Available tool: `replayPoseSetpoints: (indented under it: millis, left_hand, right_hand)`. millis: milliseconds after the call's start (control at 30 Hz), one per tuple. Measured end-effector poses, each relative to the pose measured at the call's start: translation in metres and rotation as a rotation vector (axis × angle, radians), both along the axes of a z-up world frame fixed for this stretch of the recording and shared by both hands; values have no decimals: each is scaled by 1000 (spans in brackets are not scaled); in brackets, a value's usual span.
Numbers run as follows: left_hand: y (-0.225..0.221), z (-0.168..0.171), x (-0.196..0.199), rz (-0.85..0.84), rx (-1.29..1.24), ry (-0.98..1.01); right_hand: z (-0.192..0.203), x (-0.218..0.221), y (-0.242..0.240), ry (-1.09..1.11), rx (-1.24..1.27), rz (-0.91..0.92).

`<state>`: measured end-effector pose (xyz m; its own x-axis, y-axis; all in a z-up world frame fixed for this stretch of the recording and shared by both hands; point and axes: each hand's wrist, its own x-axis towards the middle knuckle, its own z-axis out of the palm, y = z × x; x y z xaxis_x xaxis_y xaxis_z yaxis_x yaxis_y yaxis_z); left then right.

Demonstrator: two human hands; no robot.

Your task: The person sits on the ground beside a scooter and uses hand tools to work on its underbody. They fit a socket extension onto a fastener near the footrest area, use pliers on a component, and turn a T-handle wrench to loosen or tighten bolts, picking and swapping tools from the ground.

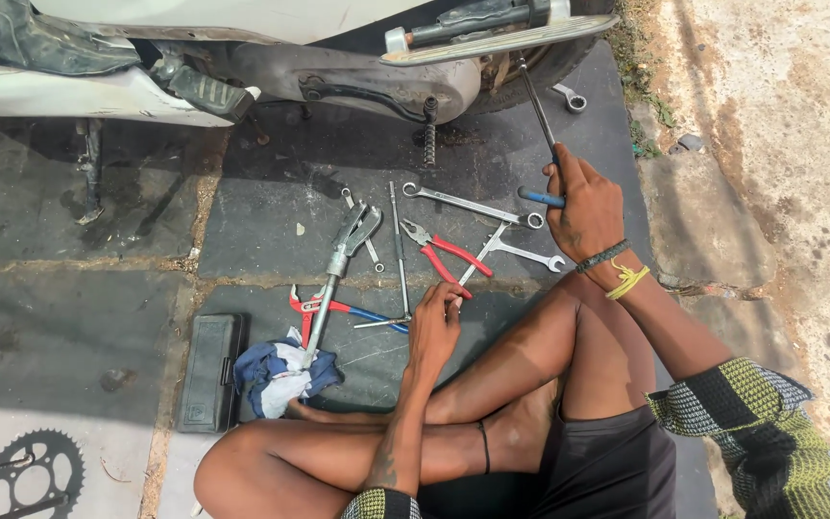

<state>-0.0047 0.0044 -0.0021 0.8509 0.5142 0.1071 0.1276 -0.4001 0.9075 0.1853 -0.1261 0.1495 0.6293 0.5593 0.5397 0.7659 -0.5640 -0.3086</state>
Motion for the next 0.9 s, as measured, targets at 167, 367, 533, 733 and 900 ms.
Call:
replayPoseSetpoints:
  millis: [167,367,533,733,900]
  left_hand:
    - [-1,-5,1,-34,-16,-19]
    - [-2,-1,1,-21,-22,28]
    - [-3,-4,1,-11,-7,-20]
    - [-6,-12,3,3,-14,-31]
    - [-7,-12,2,11,0,-9]
  right_hand:
    - [-7,-5,1,20,89,-23]
    - [-13,-9,1,35,171,-17]
    - [-12,-9,3,71,205,8]
    - [-24,-8,13,309,437,6]
    - [-39,-3,26,767,946,-36]
